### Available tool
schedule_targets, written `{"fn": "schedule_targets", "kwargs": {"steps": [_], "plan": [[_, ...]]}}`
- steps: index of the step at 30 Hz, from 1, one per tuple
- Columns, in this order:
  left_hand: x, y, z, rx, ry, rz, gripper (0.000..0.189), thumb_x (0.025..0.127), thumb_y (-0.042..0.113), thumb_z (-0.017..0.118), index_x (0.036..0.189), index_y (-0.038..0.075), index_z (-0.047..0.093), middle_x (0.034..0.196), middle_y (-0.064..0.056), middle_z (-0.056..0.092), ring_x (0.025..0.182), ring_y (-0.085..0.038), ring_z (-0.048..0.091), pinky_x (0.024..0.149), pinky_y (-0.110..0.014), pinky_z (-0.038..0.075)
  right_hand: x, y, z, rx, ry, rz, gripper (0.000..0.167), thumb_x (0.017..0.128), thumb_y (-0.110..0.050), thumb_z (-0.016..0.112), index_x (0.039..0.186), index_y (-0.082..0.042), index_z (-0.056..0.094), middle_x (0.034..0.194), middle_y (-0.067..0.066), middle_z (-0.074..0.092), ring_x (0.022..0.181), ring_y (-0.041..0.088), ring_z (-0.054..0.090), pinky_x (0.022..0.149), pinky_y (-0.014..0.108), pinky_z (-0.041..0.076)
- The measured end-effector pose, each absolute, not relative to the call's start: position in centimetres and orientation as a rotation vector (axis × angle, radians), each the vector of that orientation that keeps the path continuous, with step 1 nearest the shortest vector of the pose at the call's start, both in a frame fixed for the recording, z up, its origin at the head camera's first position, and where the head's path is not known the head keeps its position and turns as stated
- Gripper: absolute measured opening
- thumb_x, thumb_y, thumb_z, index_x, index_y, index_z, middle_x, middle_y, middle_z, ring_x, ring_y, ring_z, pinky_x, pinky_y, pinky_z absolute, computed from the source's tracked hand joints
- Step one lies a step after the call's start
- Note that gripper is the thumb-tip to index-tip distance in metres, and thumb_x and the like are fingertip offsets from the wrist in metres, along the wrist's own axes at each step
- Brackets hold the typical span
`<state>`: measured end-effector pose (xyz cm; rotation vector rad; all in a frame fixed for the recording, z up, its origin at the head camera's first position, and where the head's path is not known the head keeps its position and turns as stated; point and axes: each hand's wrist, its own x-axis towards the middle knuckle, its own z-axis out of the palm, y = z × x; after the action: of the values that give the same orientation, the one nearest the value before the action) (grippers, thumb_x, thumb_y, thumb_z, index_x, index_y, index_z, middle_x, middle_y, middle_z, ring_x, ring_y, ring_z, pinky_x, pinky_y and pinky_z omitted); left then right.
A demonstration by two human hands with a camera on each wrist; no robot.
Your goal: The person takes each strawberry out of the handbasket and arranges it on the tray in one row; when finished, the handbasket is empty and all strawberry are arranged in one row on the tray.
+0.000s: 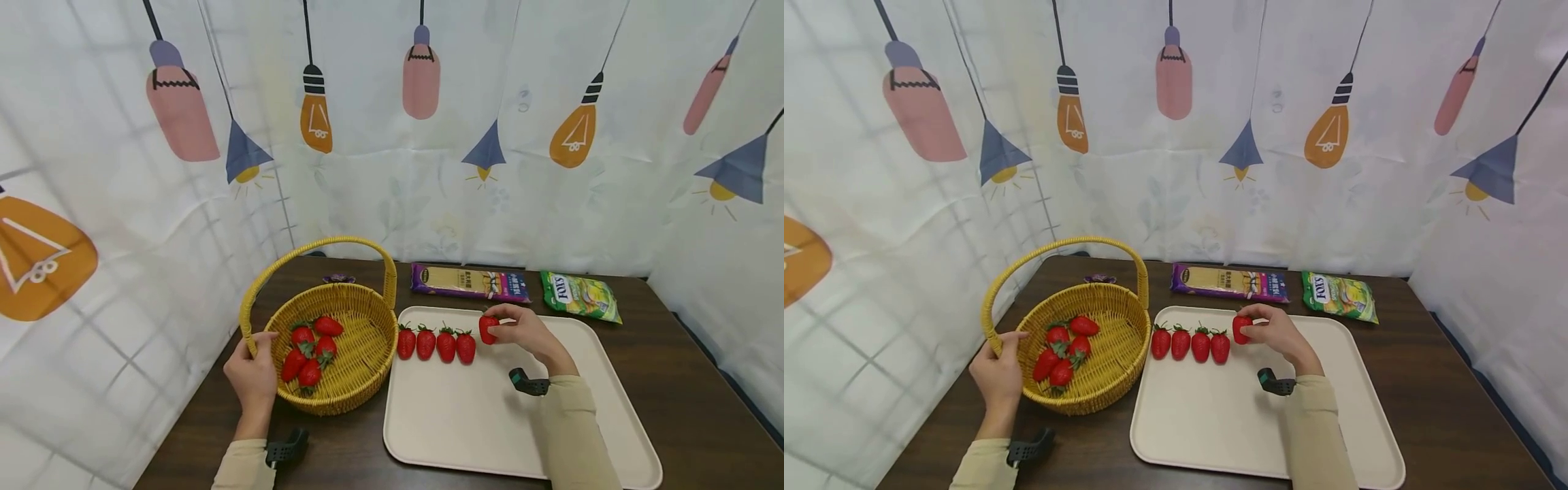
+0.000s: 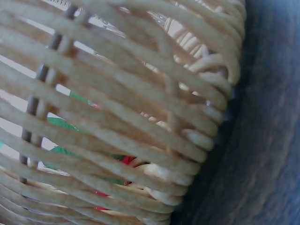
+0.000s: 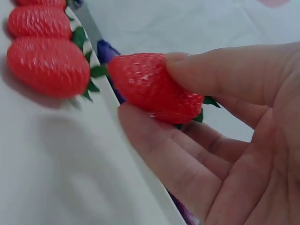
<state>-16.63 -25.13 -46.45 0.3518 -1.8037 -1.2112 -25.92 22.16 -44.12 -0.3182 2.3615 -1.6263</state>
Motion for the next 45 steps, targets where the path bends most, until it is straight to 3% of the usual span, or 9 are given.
{"fn": "schedule_targets", "kwargs": {"steps": [12,18,45], "plan": [[-17.0,-25.2,-46.3,0.35,-1.8,-1.215,0.03,0.098,0.021,0.057,0.082,0.006,0.077,0.046,0.003,0.04,0.039,-0.008,0.026,0.04,-0.024,0.024,-26.3,24.2,-45.0,-0.292,2.373,-1.477,0.036,0.088,-0.008,0.067,0.123,0.0,0.061,0.126,0.022,0.054,0.091,0.023,0.063,0.078,0.034,0.055],[-16.8,-25.2,-46.5,0.366,-1.812,-1.211,0.03,0.098,0.022,0.057,0.082,0.006,0.077,0.046,0.003,0.04,0.039,-0.007,0.027,0.04,-0.024,0.024,-26.3,24.1,-46.0,-0.327,2.393,-1.438,0.033,0.088,-0.009,0.068,0.119,-0.001,0.064,0.122,0.021,0.058,0.089,0.025,0.06,0.073,0.036,0.052],[-16.9,-25.3,-46.6,0.358,-1.801,-1.214,0.027,0.097,0.02,0.059,0.081,0.005,0.076,0.047,0.004,0.043,0.04,-0.007,0.027,0.04,-0.023,0.023,-26.5,22.9,-46.5,-0.363,2.338,-1.407,0.032,0.087,-0.007,0.068,0.118,0.0,0.063,0.111,0.017,0.059,0.082,0.023,0.061,0.073,0.034,0.053]]}}
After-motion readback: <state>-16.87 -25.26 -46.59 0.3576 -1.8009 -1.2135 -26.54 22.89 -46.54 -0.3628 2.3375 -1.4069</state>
